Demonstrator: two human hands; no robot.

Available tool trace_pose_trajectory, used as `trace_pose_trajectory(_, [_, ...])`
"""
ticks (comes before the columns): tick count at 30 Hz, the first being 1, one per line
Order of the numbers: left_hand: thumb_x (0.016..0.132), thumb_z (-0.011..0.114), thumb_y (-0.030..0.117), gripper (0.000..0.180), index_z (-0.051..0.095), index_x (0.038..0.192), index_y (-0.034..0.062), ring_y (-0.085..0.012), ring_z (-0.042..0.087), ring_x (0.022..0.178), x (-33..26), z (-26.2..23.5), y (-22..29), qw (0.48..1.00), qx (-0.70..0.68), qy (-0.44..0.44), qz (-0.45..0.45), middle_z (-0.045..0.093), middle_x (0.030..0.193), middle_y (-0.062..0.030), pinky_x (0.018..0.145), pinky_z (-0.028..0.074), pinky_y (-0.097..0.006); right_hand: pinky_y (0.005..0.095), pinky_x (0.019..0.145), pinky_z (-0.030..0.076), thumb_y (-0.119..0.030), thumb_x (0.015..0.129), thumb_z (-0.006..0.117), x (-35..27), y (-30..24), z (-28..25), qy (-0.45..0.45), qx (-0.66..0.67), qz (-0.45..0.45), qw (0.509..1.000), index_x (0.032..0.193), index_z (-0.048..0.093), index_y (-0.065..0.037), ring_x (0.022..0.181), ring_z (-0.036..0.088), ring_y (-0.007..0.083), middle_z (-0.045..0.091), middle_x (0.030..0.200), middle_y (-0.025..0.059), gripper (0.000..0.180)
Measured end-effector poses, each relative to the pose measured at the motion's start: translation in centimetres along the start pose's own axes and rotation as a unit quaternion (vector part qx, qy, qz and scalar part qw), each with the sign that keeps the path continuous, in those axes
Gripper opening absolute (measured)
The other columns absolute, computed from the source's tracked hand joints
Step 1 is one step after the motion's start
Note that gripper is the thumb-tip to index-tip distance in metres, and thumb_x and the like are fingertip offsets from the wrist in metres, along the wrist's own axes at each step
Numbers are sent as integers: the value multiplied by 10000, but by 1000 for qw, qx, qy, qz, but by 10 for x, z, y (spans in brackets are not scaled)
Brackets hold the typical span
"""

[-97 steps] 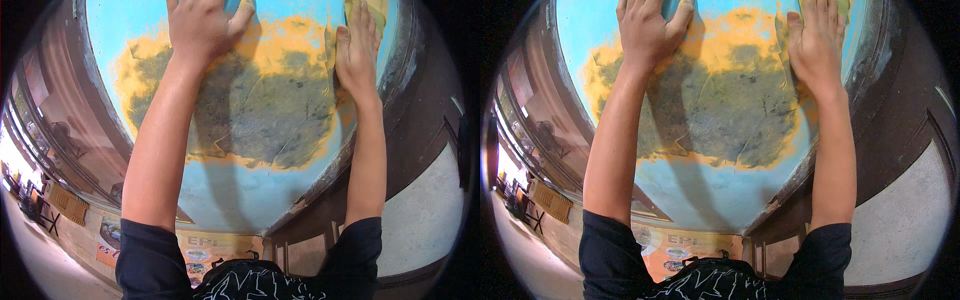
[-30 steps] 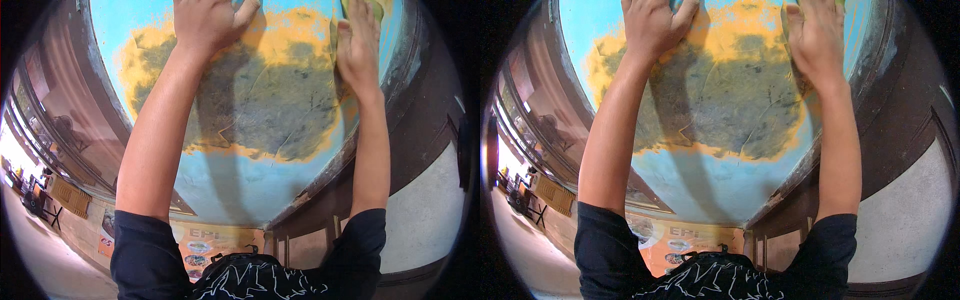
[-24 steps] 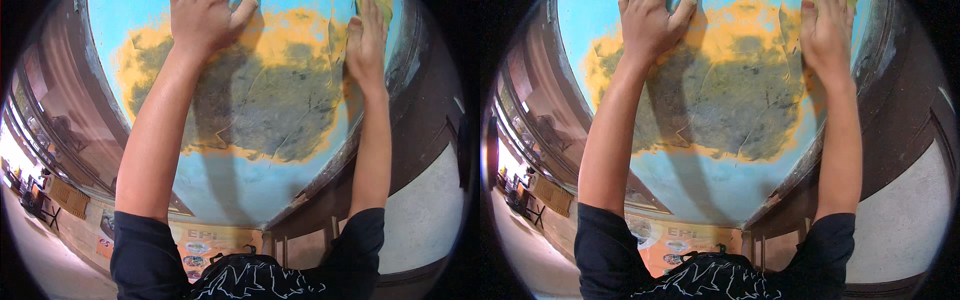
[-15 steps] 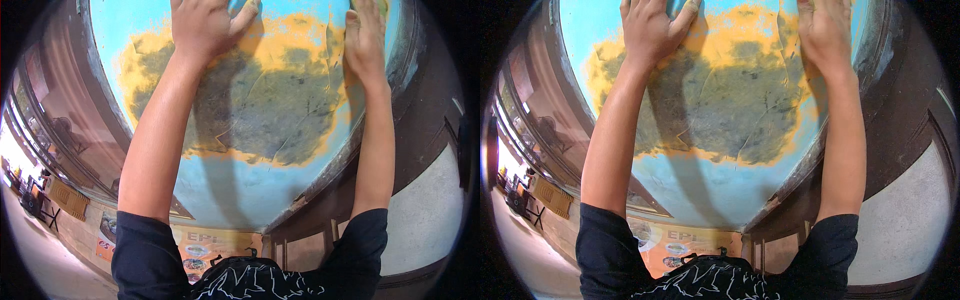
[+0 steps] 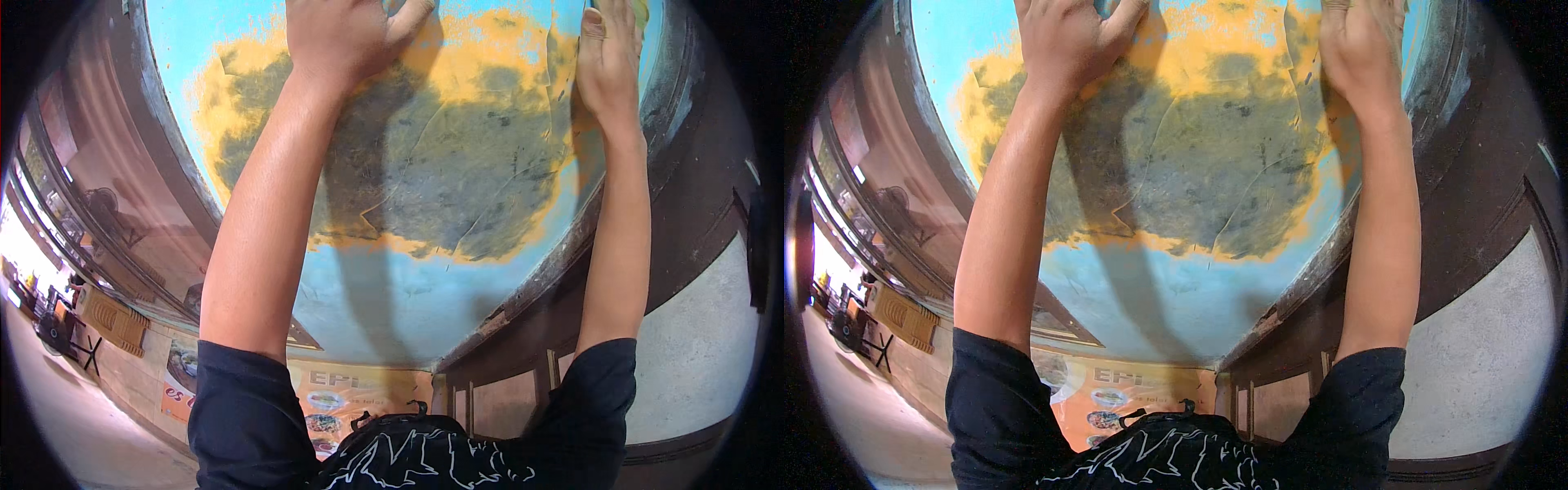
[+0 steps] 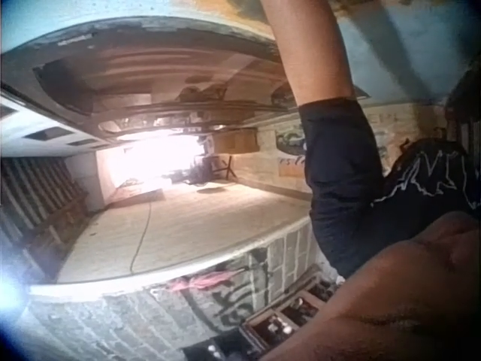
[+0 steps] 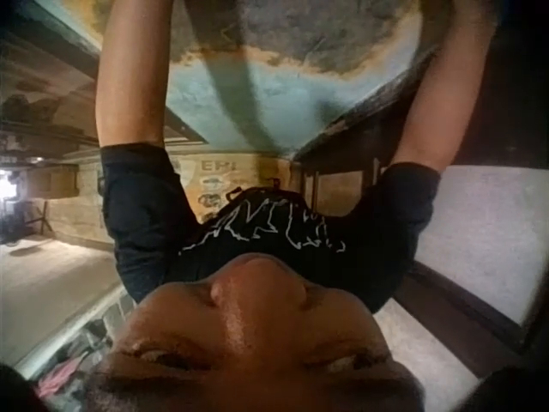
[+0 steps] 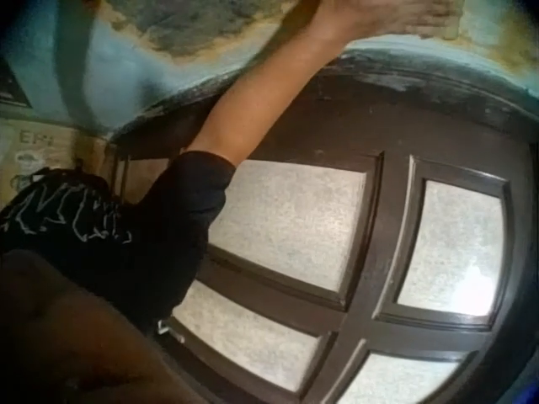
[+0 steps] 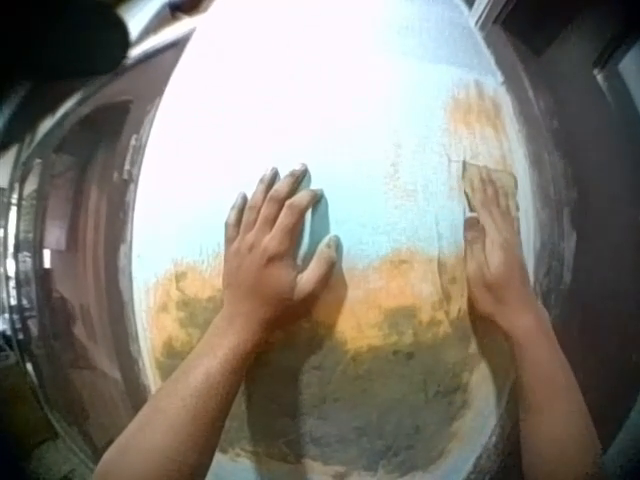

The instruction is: Sanding a wall surface that appears to be undergoing repair or repainting.

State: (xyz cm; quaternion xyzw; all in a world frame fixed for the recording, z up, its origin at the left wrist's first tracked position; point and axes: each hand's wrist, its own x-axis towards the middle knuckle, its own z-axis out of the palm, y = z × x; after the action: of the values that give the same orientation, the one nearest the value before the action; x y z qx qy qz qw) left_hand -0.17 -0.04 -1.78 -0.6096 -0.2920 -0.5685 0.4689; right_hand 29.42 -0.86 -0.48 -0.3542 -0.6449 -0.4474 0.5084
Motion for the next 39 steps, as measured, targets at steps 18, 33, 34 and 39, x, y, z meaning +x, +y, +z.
trace_pose_trajectory(18, [930, 579, 419, 547, 566, 1406, 152, -347, 321, 1536, 7, -11, 2, 999, 5, -19, -25, 442, 1606, -109, 1248, 193, -588, 519, 1269, 126, -471, 1125, 326, -38, 2, 8, 50, 35, -57, 996, 1616, 331, -57, 1566, 222, 401, 323, 1669, 184, 642])
trace_pose_trajectory(33, [925, 606, 392, 548, 571, 1412, 143, -348, 351, 1522, 5, -14, -5, 1000, -14, -2, -10, 485, 1575, -107, 1239, 221, -582, 517, 1276, 113, -473, 1133, 269, -52, -5, 5, 34, 22, -66, 997, 1640, 296, -104, 1576, 204, 372, 278, 1693, 153, 628])
trace_pose_trajectory(34, [925, 611, 384, 543, 577, 1408, 137, -347, 356, 1520, 4, -16, -7, 1000, -21, 3, -12, 490, 1570, -116, 1238, 223, -582, 515, 1276, 116, -463, 1134, 276, -60, -11, 6, 15, 20, -64, 998, 1641, 295, -103, 1574, 211, 371, 279, 1693, 155, 621])
trace_pose_trajectory(39, [937, 604, 363, 520, 596, 1387, 102, -374, 355, 1516, 9, -37, -2, 989, -134, -35, -51, 486, 1564, -155, 1242, 209, -596, 504, 1277, 125, -442, 1135, 301, -15, 17, -7, 27, 27, -84, 996, 1638, 306, -111, 1574, 214, 369, 295, 1689, 149, 603])
